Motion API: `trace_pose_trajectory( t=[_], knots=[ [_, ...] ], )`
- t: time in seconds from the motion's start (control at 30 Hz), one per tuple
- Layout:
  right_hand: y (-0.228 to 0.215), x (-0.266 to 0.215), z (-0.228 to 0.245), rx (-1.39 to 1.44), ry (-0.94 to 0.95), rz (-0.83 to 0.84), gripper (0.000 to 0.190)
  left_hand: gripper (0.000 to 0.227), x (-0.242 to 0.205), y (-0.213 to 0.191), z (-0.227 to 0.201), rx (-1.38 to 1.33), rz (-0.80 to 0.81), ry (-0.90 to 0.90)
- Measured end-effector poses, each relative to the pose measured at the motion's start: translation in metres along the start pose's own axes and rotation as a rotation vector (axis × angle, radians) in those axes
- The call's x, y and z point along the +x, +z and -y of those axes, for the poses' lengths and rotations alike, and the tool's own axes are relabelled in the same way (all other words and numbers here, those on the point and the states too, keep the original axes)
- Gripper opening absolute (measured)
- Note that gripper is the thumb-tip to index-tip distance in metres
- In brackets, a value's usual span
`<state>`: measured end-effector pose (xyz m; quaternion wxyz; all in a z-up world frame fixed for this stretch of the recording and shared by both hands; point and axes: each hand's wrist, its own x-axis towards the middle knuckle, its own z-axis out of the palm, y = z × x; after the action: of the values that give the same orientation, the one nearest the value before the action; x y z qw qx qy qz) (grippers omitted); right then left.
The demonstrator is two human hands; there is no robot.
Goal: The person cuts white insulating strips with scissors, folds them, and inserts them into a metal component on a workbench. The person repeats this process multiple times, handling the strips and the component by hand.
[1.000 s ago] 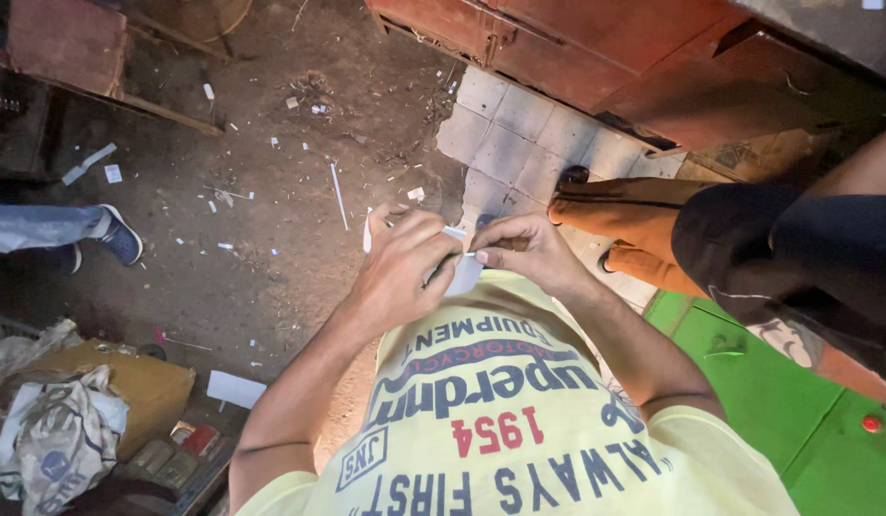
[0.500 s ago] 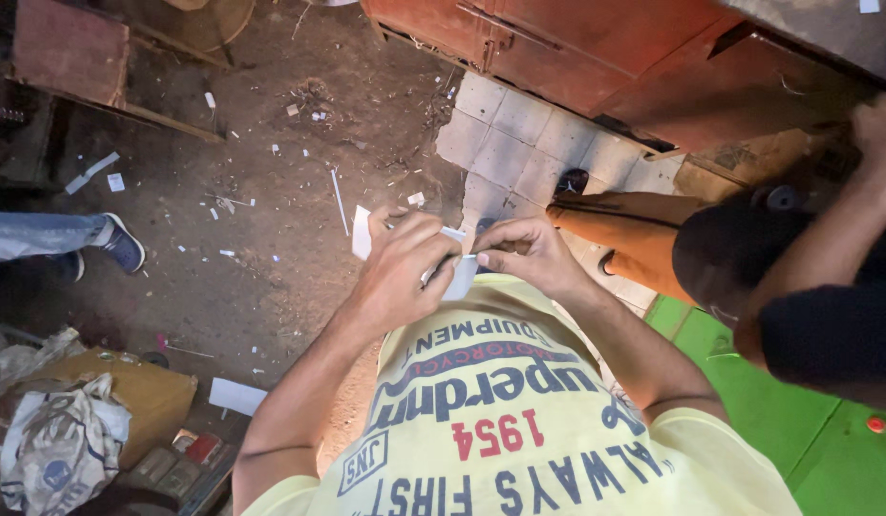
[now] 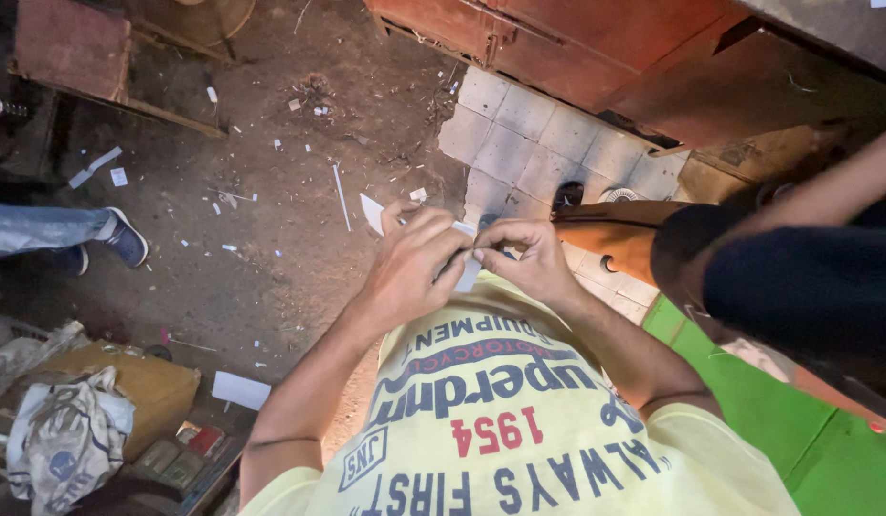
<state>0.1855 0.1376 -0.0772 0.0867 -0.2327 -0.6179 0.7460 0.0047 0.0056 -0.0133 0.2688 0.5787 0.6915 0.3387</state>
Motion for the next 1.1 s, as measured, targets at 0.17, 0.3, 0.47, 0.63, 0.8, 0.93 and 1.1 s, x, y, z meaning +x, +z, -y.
trace_pose_trajectory(
  t=[0.17,0.3,0.47,0.63,0.8,0.93,1.1],
  knots=[
    [-0.007,0.002,0.003,0.018,0.066,0.067,0.011,0.013,-0.006,-0.006,0.001,0.050,0.019,0.010],
    [-0.002,0.005,0.000,-0.101,-0.010,0.017,0.009,0.013,-0.005,-0.005,0.000,0.069,-0.019,0.004],
    [0.004,0.001,-0.001,-0.024,0.033,-0.007,0.009,0.015,-0.005,0.000,-0.001,0.018,-0.024,0.011],
    [0.004,0.005,0.001,0.007,0.011,0.048,0.005,0.014,-0.005,-0.007,0.000,0.026,-0.060,0.026],
    [0.015,0.006,0.003,0.049,-0.040,0.039,0.012,0.013,-0.001,-0.005,0.003,-0.019,-0.080,0.031],
    [0.006,0.014,0.013,0.293,-0.101,0.155,0.026,0.006,-0.009,-0.002,0.012,-0.367,-0.146,0.025],
    [0.022,0.038,0.004,0.327,-0.062,0.152,0.048,0.018,-0.014,0.001,0.028,-1.496,-0.194,0.060]
  ],
)
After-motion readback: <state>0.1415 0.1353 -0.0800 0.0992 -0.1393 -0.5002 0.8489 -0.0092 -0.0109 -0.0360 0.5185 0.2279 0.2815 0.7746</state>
